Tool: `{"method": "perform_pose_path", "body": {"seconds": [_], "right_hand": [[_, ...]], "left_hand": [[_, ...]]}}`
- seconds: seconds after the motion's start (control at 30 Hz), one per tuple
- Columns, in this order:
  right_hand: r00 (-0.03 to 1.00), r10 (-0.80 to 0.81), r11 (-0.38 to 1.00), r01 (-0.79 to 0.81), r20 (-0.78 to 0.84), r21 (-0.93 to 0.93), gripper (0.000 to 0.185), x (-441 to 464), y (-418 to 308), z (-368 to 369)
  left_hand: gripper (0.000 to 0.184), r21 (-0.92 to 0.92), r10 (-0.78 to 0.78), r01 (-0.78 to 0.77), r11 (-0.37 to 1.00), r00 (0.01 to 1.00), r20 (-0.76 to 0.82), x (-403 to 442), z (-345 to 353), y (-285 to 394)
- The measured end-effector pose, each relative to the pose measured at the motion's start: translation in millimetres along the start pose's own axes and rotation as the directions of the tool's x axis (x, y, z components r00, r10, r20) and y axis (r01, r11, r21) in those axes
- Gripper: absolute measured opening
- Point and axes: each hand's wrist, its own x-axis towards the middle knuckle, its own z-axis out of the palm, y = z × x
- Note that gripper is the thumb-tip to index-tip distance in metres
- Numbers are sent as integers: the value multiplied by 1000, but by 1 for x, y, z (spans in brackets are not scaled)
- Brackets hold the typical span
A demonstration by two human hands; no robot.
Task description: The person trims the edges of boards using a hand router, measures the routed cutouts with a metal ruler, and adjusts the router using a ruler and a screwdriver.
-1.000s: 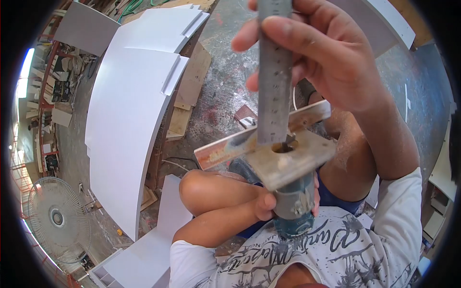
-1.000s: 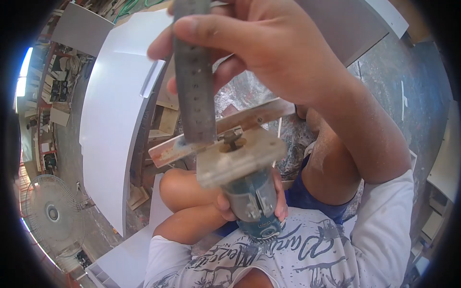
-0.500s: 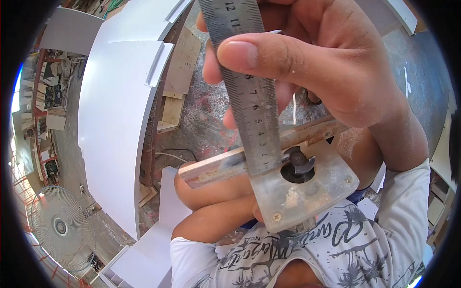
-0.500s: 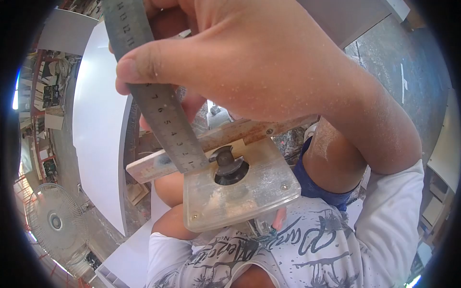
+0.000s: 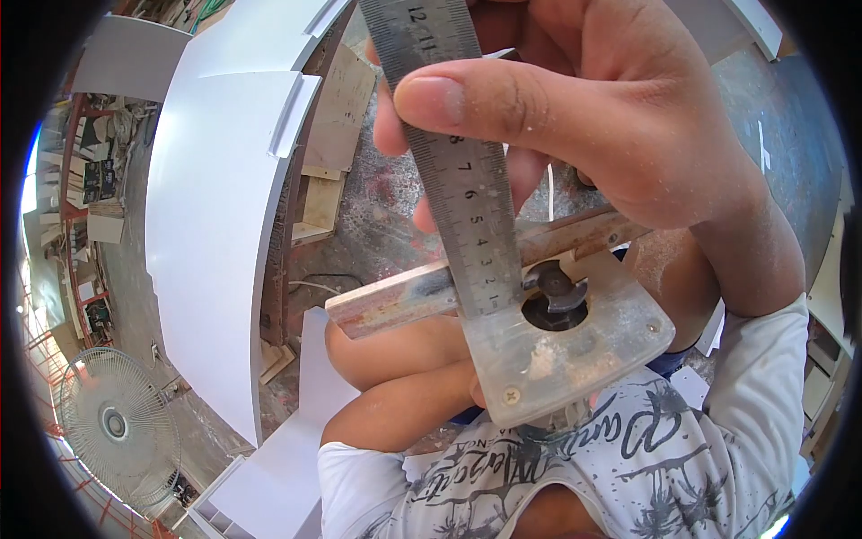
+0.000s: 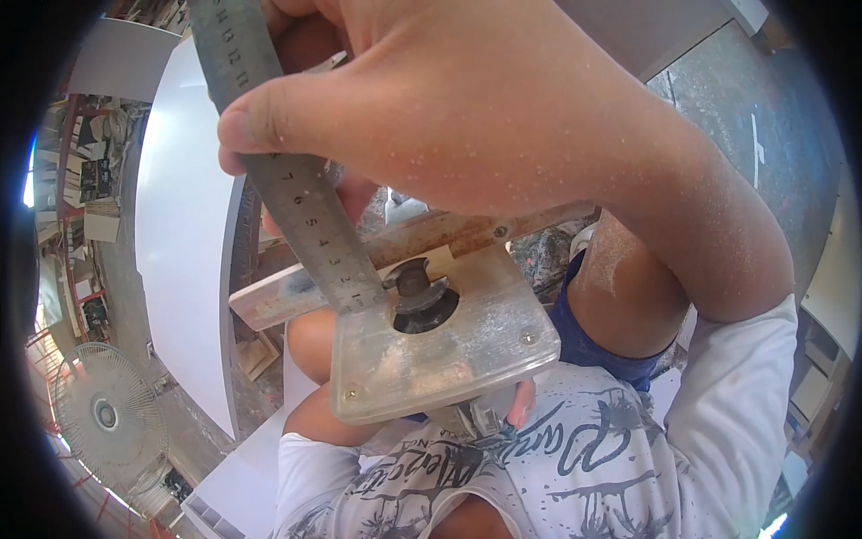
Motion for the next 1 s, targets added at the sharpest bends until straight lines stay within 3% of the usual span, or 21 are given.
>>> {"method": "perform_pose_path", "body": {"seconds": [1.0], "right_hand": [[997, -21, 997, 15, -80, -72, 34, 3, 3, 3]], "left_hand": [[43, -57, -107, 107, 993, 994, 10, -3, -23, -10]]}}
